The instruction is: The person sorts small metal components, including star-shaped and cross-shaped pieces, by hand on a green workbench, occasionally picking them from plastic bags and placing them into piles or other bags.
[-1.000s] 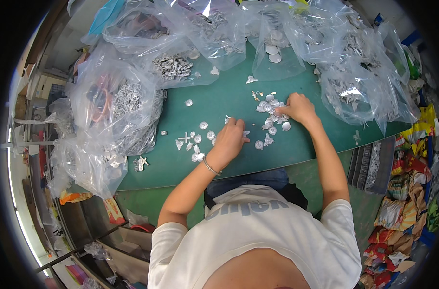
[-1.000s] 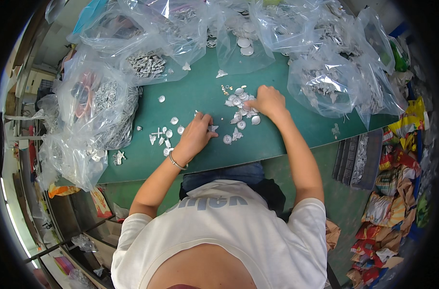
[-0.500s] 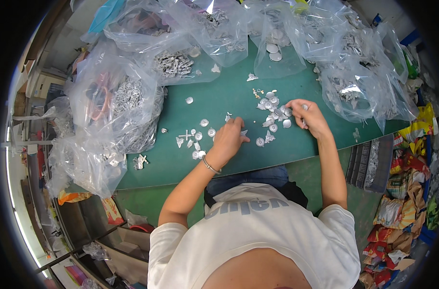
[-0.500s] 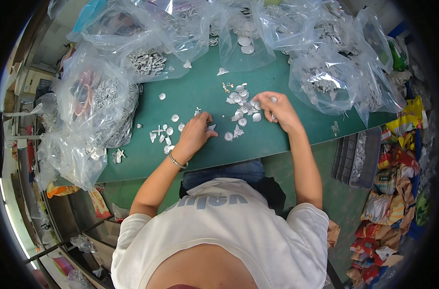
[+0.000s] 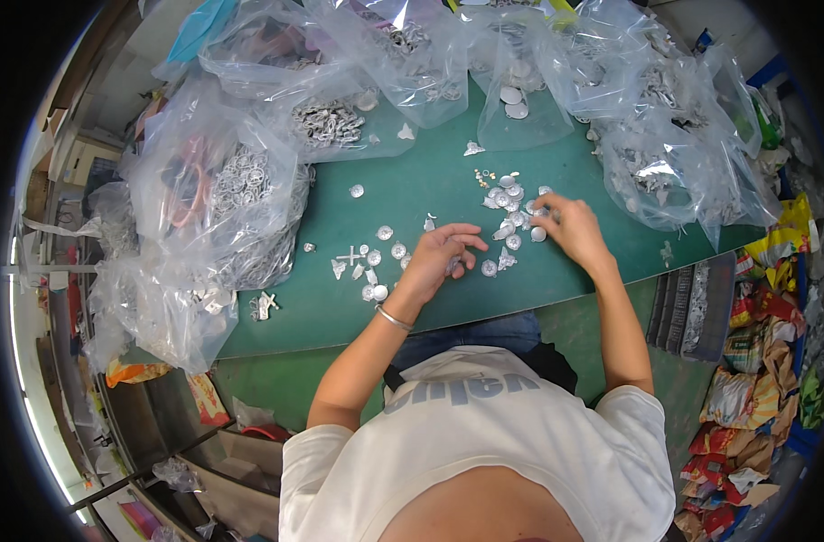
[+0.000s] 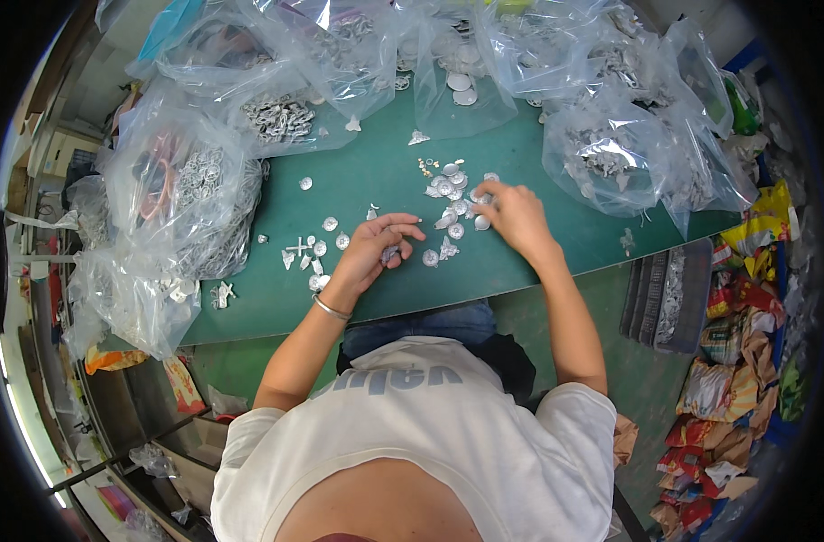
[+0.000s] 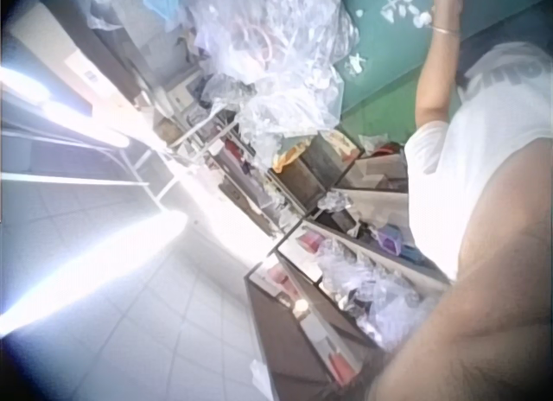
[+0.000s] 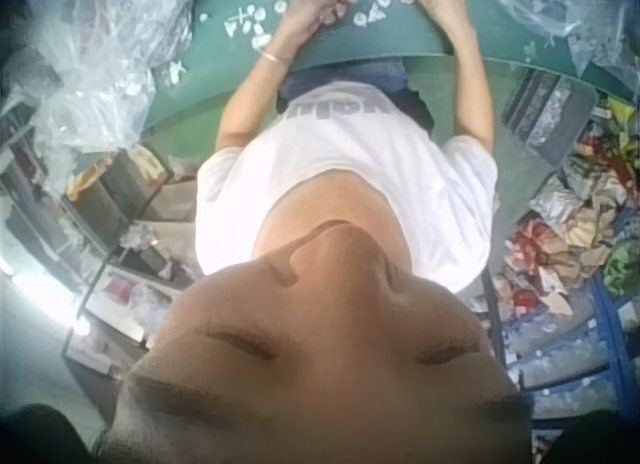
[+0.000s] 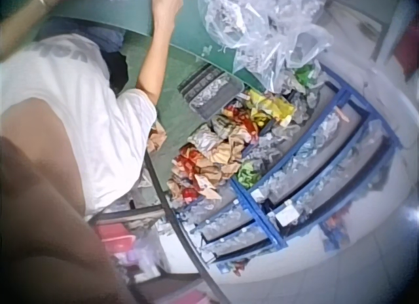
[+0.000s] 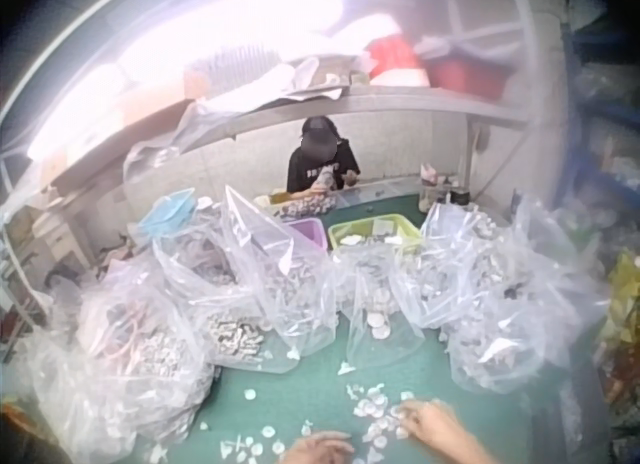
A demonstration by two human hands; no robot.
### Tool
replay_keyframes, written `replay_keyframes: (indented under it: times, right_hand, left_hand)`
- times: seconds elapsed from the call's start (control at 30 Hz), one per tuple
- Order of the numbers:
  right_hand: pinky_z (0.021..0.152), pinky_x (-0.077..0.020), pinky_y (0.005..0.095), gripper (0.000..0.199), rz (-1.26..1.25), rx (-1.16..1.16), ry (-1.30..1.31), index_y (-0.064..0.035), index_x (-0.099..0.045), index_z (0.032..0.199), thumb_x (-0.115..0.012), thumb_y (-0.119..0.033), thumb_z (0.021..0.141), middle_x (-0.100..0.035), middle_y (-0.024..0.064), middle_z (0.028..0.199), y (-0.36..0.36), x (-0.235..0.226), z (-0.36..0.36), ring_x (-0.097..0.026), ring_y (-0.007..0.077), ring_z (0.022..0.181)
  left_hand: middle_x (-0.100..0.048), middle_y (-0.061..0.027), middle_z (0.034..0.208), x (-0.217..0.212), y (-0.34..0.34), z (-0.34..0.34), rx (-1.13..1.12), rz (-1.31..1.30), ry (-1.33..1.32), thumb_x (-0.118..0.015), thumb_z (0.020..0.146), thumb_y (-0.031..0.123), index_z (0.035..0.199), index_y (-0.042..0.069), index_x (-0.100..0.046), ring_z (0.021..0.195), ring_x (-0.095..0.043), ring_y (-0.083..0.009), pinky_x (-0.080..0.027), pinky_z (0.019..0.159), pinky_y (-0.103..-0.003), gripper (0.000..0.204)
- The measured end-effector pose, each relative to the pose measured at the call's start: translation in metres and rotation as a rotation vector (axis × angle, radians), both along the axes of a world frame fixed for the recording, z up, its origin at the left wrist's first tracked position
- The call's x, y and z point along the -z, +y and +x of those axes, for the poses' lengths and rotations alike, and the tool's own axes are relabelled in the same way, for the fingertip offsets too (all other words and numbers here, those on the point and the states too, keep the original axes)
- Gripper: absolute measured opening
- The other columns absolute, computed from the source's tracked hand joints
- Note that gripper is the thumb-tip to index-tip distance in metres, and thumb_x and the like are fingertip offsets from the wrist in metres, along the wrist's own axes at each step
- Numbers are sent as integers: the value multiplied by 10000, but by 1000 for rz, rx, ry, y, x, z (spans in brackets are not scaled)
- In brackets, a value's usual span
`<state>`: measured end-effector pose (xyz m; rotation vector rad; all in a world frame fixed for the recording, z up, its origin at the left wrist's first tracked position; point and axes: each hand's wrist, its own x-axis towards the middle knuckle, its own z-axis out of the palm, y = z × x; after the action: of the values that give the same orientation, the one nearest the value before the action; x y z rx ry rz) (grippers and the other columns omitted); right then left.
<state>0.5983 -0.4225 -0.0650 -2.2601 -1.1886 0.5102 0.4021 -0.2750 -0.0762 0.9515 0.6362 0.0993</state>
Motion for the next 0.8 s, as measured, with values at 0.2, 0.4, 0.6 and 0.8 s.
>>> replay_keyframes:
  times: [0.2, 0.4, 0.6, 0.8]
  right_hand:
    - [664, -494, 435, 350, -161, -62, -254, -69, -605, 959, -749, -258, 701, -655, 150, 787, 10, 11, -12, -630, 355, 748]
    - [736, -497, 426, 374, -305, -24, -148, -49, -620, 940, -770, -265, 673, -652, 167, 896, 24, 4, -3, -628, 346, 855]
    - [733, -479, 409, 399, -360, -5, -47, -41, -602, 887, -791, -290, 640, -641, 153, 884, 30, 0, 2, -613, 315, 898]
    - [757, -490, 416, 316, -390, -43, -64, -65, -634, 877, -764, -264, 668, -641, 137, 987, 34, -6, 1, -614, 313, 929]
  left_hand:
    - [-484, -18, 662, 21, -15, 26, 55, 854, 14, -628, 824, 84, 1014, 16, -593, 551, -431, -92, -355, 490, -222, 205]
    - [-560, -132, 723, 27, -26, 42, 92, 1351, 44, -732, 721, 140, 904, 28, -594, 608, -551, -278, -427, 551, -377, 255]
    - [-573, -141, 755, 24, -26, 38, 49, 1368, 99, -691, 738, 115, 849, 28, -586, 636, -563, -310, -430, 564, -396, 175]
    - [-506, -92, 673, 21, -12, 20, 10, 1260, 141, -679, 761, 108, 855, 18, -601, 541, -490, -205, -390, 514, -339, 152]
